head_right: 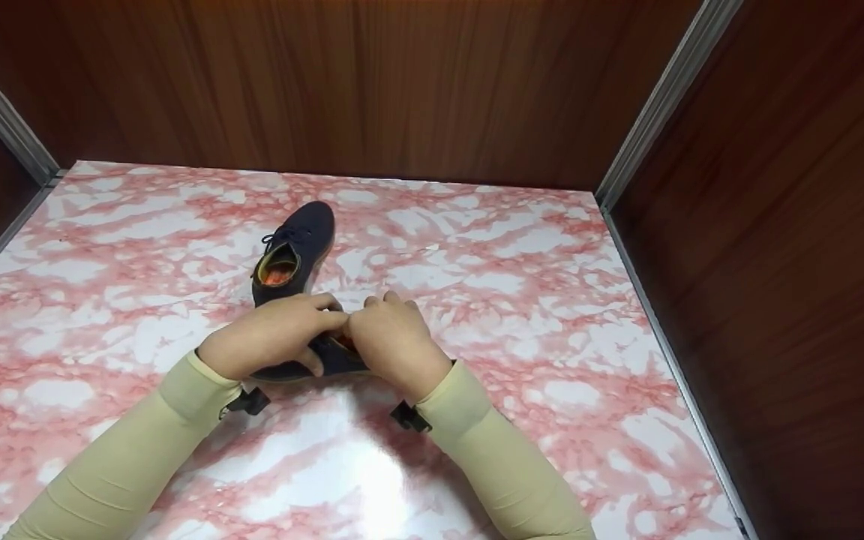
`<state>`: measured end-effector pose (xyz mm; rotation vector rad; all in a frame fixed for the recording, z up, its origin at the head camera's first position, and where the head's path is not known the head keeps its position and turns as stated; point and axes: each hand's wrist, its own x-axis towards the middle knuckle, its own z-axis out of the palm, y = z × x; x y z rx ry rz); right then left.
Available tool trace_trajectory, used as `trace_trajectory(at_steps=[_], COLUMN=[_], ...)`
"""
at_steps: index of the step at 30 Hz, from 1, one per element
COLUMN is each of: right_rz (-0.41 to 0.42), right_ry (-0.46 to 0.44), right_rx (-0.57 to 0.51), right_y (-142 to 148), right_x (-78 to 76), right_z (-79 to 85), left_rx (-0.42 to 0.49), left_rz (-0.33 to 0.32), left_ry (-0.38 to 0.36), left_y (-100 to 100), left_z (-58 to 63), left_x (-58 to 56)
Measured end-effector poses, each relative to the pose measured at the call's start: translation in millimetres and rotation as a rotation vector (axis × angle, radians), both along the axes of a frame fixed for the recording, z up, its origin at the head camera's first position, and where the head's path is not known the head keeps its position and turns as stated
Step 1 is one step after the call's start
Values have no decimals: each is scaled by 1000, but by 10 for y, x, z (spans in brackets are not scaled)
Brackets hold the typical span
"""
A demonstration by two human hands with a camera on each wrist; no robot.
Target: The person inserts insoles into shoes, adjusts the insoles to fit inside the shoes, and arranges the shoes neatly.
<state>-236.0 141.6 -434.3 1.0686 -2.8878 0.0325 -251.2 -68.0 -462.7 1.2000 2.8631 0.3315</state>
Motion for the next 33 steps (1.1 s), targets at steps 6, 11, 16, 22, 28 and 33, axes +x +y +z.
trace_trajectory(at_steps=[6, 11, 16, 22, 28, 33], right_rz=[111, 151, 150, 81, -6, 21], right_ry=[-17, -61, -73, -49, -34, -42], right_rx=[-35, -74, -86, -84, -49, -57], right_y=[12, -4, -26, -18, 36, 18], right_x=[-49, -80, -76, -9, 40, 31], right_z=[-18, -49, -73, -25, 87, 89], left_rx=[8, 8, 9, 11, -4, -7], left_rz=[-5, -9, -8, 7, 11, 10], left_ry=[2, 6, 21, -7, -3, -1], left_y=[-4, -6, -3, 5, 3, -15], left_z=[3, -9, -21, -21, -11, -6], left_x=[-1, -7, -15, -11, 2, 14])
